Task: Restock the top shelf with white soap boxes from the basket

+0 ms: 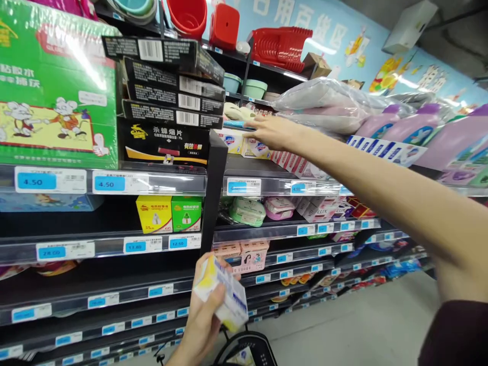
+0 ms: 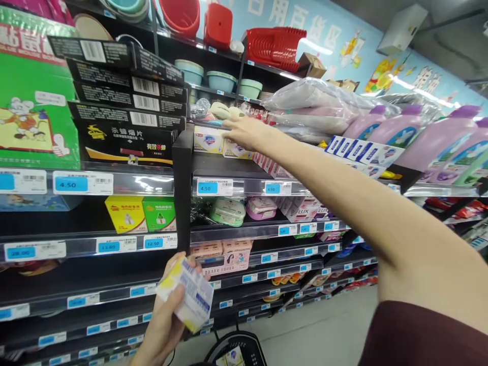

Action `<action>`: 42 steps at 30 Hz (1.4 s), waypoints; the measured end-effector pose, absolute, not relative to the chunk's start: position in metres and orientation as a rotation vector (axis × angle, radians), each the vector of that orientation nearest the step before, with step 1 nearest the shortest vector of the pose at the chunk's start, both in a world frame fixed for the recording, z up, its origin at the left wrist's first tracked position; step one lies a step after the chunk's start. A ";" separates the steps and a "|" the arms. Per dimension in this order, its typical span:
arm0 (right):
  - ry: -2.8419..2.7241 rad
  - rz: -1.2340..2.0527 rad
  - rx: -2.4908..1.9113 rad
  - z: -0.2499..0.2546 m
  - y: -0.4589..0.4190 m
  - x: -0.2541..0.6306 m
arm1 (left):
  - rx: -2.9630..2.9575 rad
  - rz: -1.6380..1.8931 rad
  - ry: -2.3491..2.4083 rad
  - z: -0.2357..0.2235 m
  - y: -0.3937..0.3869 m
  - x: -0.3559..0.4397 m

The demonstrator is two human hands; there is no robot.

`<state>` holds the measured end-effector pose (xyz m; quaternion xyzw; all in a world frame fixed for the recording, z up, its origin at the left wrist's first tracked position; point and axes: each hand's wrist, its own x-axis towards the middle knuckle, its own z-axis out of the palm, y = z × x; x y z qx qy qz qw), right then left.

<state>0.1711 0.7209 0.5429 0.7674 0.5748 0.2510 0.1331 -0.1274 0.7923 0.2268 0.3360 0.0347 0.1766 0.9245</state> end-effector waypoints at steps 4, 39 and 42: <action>1.848 0.852 2.407 0.523 0.697 0.069 | 0.590 0.409 0.101 0.246 0.792 -0.108; 1.750 0.671 2.355 0.544 0.784 0.177 | 1.532 0.496 -0.315 0.209 0.767 -0.115; 1.747 0.785 2.243 0.542 0.794 0.190 | 1.607 0.466 -0.344 0.208 0.769 -0.115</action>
